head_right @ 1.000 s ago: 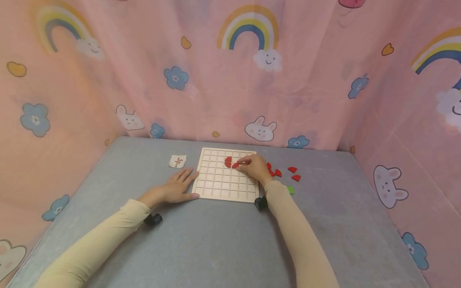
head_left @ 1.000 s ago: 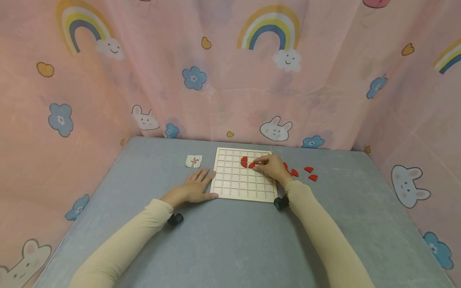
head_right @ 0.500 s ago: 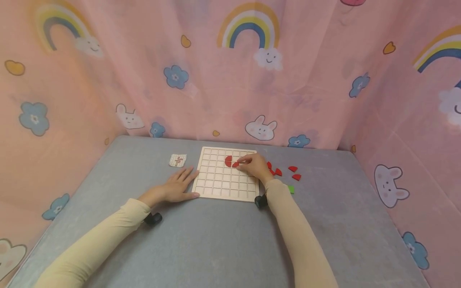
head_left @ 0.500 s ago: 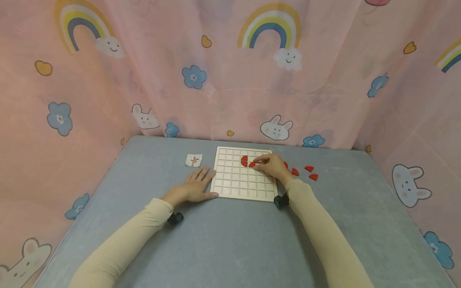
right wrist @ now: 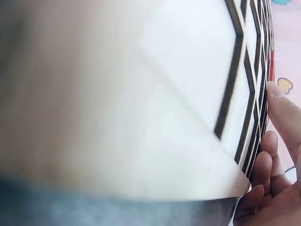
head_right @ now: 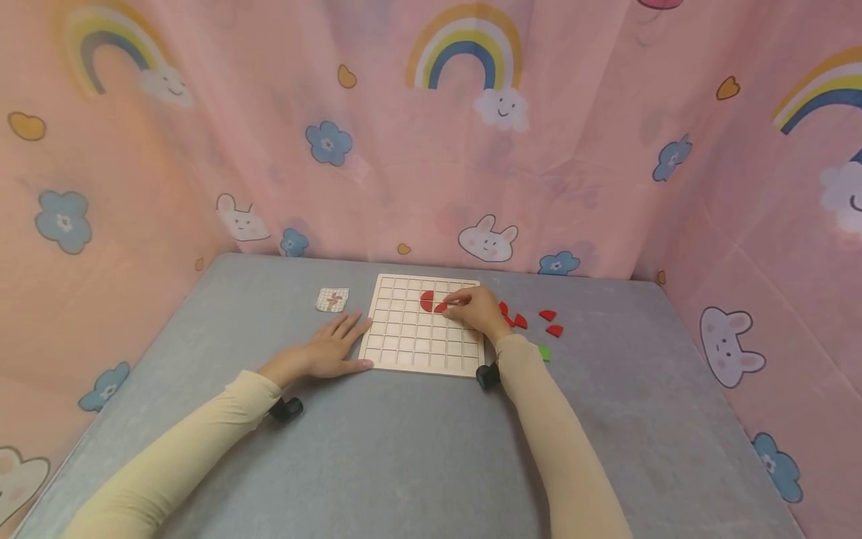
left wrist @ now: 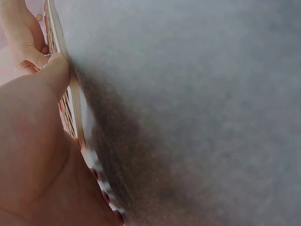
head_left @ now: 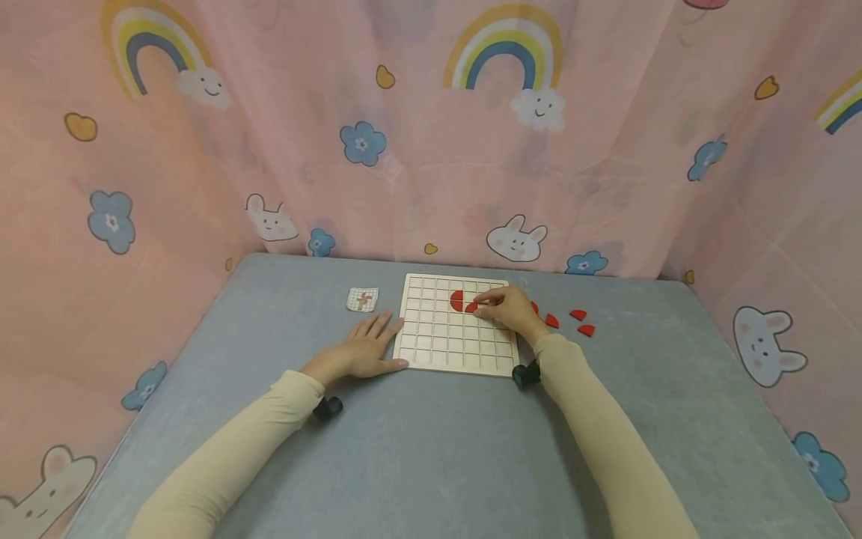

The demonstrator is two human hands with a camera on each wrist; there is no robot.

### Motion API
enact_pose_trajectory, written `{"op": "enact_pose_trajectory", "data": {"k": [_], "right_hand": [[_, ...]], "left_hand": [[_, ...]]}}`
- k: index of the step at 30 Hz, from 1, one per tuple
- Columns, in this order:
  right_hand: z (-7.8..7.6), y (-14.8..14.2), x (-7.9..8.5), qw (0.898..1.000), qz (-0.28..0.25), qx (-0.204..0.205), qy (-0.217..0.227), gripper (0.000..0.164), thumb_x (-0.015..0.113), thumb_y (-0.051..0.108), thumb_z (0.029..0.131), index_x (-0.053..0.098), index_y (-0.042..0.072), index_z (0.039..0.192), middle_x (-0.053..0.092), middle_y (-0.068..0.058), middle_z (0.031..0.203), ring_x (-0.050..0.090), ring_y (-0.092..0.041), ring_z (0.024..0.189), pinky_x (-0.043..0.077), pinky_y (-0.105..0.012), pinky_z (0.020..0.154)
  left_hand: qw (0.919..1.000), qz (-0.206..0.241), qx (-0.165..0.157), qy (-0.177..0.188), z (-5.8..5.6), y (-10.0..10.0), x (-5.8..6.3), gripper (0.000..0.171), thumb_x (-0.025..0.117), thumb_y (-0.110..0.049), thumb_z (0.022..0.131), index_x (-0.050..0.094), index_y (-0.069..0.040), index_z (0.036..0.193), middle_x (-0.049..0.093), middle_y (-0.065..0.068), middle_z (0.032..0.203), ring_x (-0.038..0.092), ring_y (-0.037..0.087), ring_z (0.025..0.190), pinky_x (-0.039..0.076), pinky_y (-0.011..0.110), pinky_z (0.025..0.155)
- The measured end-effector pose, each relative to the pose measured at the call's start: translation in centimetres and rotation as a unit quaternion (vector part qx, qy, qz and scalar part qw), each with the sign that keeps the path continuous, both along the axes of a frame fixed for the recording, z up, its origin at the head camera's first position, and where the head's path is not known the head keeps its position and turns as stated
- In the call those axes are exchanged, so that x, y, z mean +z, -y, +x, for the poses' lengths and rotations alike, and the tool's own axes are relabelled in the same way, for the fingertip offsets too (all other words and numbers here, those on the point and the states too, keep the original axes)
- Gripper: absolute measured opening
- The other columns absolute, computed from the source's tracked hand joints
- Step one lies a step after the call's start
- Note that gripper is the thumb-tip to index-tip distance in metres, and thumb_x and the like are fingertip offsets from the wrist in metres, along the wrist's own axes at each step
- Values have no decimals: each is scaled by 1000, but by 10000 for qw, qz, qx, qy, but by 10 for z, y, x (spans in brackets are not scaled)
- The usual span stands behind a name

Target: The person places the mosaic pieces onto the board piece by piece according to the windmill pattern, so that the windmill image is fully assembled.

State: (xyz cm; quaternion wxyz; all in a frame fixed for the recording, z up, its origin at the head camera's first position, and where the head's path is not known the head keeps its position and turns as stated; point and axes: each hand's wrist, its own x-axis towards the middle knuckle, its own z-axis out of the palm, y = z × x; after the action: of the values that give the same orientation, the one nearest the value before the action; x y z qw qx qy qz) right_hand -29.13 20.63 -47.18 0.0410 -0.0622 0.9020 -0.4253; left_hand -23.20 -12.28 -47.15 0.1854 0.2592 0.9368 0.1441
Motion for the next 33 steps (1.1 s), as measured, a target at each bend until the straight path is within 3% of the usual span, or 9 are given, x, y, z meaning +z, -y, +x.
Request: {"op": "enact_pose_trajectory", "data": {"k": [7,12,15,19,24,33], "right_hand": [[-1,-6,1,9997,-69,207,130,37,81,20,97,76,3,130,67,-14,108,54,-24,98,43,-32,82],[-3,-22,6,9986,-349,367,151,41,72,22,104,68,2,140,70,-20,117,60,-27,98,47,-32,81],[-3,-39,13,9976,-629,243,155,42,69,22,106,65,1,143,68,-23,114,60,-31,94,49,-35,79],[1,-64,20,9983,-576,-53,-38,44,67,23,107,64,2,145,66,-22,123,61,-31,103,50,-37,89],[12,-93,24,9988,-354,-139,-301,44,68,21,106,64,2,145,65,-25,128,59,-32,110,48,-42,98],[23,-127,17,9964,822,18,-187,42,79,20,99,71,1,136,69,-23,119,60,-34,103,50,-33,79]], "left_hand": [[9999,-94,49,96,6,-2,12,89,54,-54,108,13,-8,171,3,22,177,-1,46,163,7,61,130],[9997,-215,26,113,4,-2,8,89,53,-53,108,8,-10,172,-1,22,178,-4,44,163,4,60,130],[9997,-196,22,125,4,-2,7,89,53,-54,108,8,-10,172,-1,22,177,-4,44,163,4,60,130],[9998,-165,22,75,4,-3,9,88,53,-53,109,11,-9,172,2,22,177,-1,46,163,7,62,130],[9998,-219,22,30,4,-3,10,87,53,-53,109,12,-9,172,3,23,177,1,46,163,8,62,129],[9999,-169,-21,10,2,-1,6,88,53,-53,109,10,-9,172,2,23,177,0,46,163,7,63,129]]}}
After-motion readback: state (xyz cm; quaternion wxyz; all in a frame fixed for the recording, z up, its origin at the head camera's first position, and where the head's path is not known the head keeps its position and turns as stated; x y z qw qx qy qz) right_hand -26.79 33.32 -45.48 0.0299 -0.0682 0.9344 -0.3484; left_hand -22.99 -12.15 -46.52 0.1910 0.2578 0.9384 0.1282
